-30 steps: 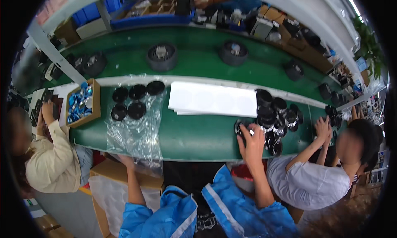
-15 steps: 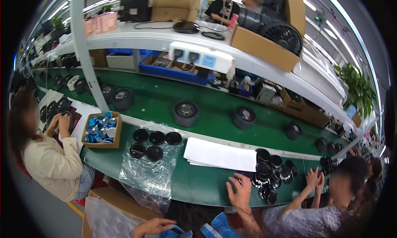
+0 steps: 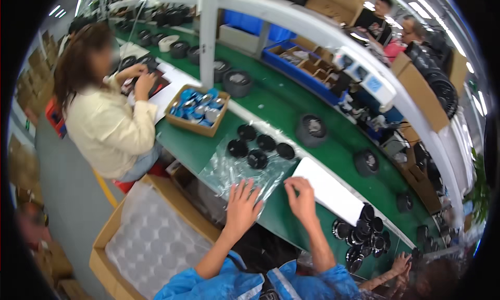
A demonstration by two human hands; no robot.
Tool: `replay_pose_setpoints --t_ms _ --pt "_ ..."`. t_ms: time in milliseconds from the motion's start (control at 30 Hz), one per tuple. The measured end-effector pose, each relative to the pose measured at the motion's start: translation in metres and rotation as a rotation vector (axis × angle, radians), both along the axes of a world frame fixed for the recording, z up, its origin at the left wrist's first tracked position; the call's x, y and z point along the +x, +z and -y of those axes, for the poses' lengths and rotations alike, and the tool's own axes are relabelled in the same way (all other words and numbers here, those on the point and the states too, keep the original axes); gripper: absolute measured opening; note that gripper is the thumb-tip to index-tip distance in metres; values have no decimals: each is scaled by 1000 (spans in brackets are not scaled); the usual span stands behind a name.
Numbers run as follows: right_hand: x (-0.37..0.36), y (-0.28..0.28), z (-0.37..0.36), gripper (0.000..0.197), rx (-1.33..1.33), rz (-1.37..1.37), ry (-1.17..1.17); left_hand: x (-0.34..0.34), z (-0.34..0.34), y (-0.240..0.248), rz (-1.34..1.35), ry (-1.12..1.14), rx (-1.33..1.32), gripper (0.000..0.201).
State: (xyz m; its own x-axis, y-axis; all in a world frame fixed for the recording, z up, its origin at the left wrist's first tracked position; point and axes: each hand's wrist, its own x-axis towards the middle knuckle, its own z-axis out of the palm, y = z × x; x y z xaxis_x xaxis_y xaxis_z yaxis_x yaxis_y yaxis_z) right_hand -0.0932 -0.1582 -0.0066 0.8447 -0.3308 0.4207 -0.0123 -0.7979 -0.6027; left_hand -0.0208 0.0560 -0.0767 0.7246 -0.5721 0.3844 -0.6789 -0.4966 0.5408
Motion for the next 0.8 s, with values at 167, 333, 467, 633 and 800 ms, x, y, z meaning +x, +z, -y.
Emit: replay_pose_setpoints --t_ms 167,333,467,633,800 --pt "66 42 -25 18 -22 130 56 5 -3 0 22 31 10 47" --pt "124 -15 -16 33 -286 30 148 8 2 3 83 4 18 46" --pt "135 -37 8 43 -370 1 361 2 -1 -11 165 23 31 47" --pt "148 -34 44 31 -364 -48 255 2 2 -8 195 3 64 48" --pt "111 24 70 43 611 288 -148 5 -5 -8 175 2 66 48"
